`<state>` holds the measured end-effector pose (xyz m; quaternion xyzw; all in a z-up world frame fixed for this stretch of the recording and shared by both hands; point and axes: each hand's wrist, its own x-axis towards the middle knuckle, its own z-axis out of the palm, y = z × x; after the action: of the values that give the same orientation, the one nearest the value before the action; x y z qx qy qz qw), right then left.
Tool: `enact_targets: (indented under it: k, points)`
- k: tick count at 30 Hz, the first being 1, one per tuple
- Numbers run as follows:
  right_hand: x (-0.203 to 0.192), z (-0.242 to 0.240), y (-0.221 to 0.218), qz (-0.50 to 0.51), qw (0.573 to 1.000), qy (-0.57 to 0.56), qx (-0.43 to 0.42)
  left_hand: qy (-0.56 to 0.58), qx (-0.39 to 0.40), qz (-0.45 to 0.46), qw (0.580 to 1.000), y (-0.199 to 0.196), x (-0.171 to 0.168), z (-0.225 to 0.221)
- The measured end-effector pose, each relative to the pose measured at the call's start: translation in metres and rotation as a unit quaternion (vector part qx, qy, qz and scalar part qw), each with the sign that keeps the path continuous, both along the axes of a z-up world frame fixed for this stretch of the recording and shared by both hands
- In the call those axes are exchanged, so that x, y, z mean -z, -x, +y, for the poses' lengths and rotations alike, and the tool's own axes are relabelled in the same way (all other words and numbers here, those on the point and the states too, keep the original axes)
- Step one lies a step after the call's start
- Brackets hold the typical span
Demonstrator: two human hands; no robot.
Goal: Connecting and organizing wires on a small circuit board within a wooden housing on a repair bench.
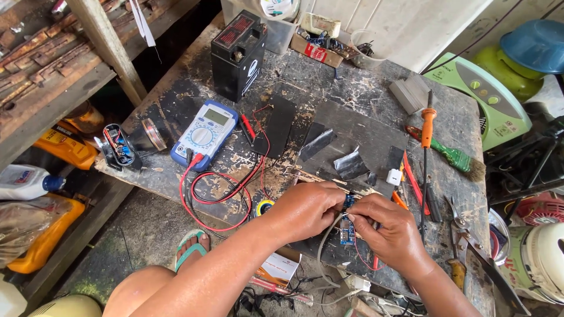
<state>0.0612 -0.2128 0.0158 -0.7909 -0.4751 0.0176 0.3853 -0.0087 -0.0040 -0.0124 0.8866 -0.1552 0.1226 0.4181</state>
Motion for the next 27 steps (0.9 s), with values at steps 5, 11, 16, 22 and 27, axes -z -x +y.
enact_targets:
  k: [5,11,16,22,27]
  points:
    - [0.001,-0.001,0.000,-0.005,1.000,0.008,0.005,-0.003,-0.003,-0.008,1.000,-0.001,0.001,0.000]
    - [0.000,-0.001,0.001,-0.002,1.000,0.015,0.009,-0.003,-0.003,-0.011,1.000,0.000,0.001,0.000]
    - [0.005,-0.005,-0.003,-0.009,1.000,0.006,0.015,-0.003,0.002,-0.012,1.000,0.000,0.002,-0.001]
    - [0.012,-0.012,-0.007,0.011,1.000,0.026,0.011,-0.002,-0.009,0.008,1.000,0.000,0.000,-0.002]
    - [0.011,-0.010,-0.008,-0.007,1.000,0.018,0.008,-0.005,-0.015,0.015,1.000,0.000,-0.004,-0.003]
